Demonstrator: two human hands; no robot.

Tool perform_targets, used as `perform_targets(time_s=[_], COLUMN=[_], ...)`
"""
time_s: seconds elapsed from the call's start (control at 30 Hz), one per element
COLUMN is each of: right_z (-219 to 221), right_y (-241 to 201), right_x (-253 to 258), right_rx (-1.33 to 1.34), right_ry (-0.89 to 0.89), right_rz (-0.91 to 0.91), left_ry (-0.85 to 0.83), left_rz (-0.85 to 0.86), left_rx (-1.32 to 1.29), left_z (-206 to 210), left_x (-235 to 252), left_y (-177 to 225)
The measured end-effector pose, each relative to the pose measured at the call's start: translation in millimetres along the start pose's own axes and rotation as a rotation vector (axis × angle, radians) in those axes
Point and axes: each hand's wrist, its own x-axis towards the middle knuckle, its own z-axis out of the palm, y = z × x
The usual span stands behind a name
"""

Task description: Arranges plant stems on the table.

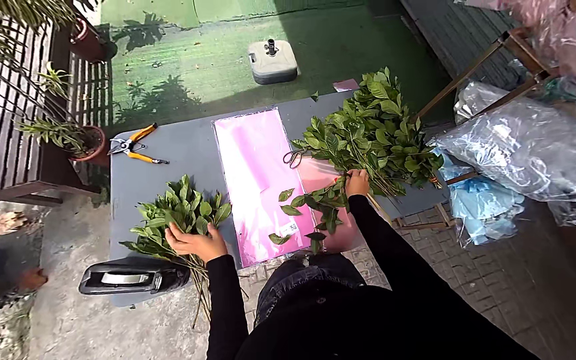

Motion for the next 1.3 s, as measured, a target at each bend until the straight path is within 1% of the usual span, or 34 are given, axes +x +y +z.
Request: perform_targets(time_s=[0.03,0.1,0.13,0.17,0.23,0.3,0.37,0.43,0.5,0.53,0.57,0.6,0.67,0.7,0.77,0.8,0.83,0.87,0.9,0.97,1.07,1.13,1.17,1.23,1.27,1.3], right_z=[25,32,30,27,22,23,31,38,40,38,36,32,15,8,-1,1,5,8,10,12,26,29,29,21,12,2], right_y=[14,26,27,24,18,9,1,-10,-19,-22,-26,-31,-48,-58,-77,-85,-91,-94,-93,-85,-57,-38,-28,-12,-9,-8], right_x=[15,31,32,30,12,-9,-35,-64,-88,-97,-102,-106,-111,-113,-119,-121,-121,-120,-119,-120,-130,-130,-130,-125,-120,-112], right_rx=[0.01,-0.081,-0.08,-0.034,0.192,0.421,0.564,0.609,0.613,0.611,0.621,0.653,0.817,0.934,1.084,1.112,1.105,1.061,0.941,0.599,0.305,0.055,-0.084,-0.38,-0.454,-0.423], right_ry=[0.064,-0.118,-0.153,-0.147,-0.064,0.048,0.067,0.051,-0.066,-0.19,-0.342,-0.499,-0.761,-0.829,-0.847,-0.851,-0.884,-0.916,-0.94,-0.935,-0.931,-0.957,-0.991,-1.097,-1.108,-1.056], right_rz=[-0.037,0.009,0.011,-0.008,-0.074,-0.184,-0.274,-0.351,-0.48,-0.546,-0.593,-0.597,-0.507,-0.441,-0.345,-0.335,-0.359,-0.414,-0.52,-0.725,-0.801,-0.809,-0.793,-0.673,-0.612,-0.587], left_ry=[-0.014,-0.136,-0.194,-0.239,-0.338,-0.469,-0.638,-0.828,-0.913,-0.902,-0.853,-0.8,-0.73,-0.744,-0.839,-0.873,-0.859,-0.82,-0.795,-0.657,-0.412,-0.246,-0.147,-0.044,-0.042,-0.071], left_rz=[0.075,0.148,0.165,0.178,0.201,0.213,0.157,0.019,-0.105,-0.161,-0.197,-0.222,-0.216,-0.192,-0.137,-0.139,-0.145,-0.169,-0.186,-0.225,-0.272,-0.229,-0.198,-0.142,-0.175,-0.244], left_rx=[-0.058,-0.161,-0.201,-0.235,-0.307,-0.403,-0.5,-0.589,-0.665,-0.702,-0.725,-0.732,-0.714,-0.72,-0.757,-0.78,-0.798,-0.861,-0.95,-1.092,-1.15,-1.155,-1.138,-0.983,-0.816,-0.608], left_z=[4,9,12,15,16,19,23,30,38,40,42,42,41,41,40,38,36,33,28,15,-10,-28,-41,-68,-77,-79], left_x=[-11,-33,-42,-50,-62,-65,-62,-56,-51,-50,-50,-50,-53,-55,-58,-57,-56,-53,-46,-26,6,26,36,51,58,63], left_y=[9,24,31,36,47,65,85,104,122,131,139,145,150,150,143,140,138,137,133,127,108,86,74,52,43,33])
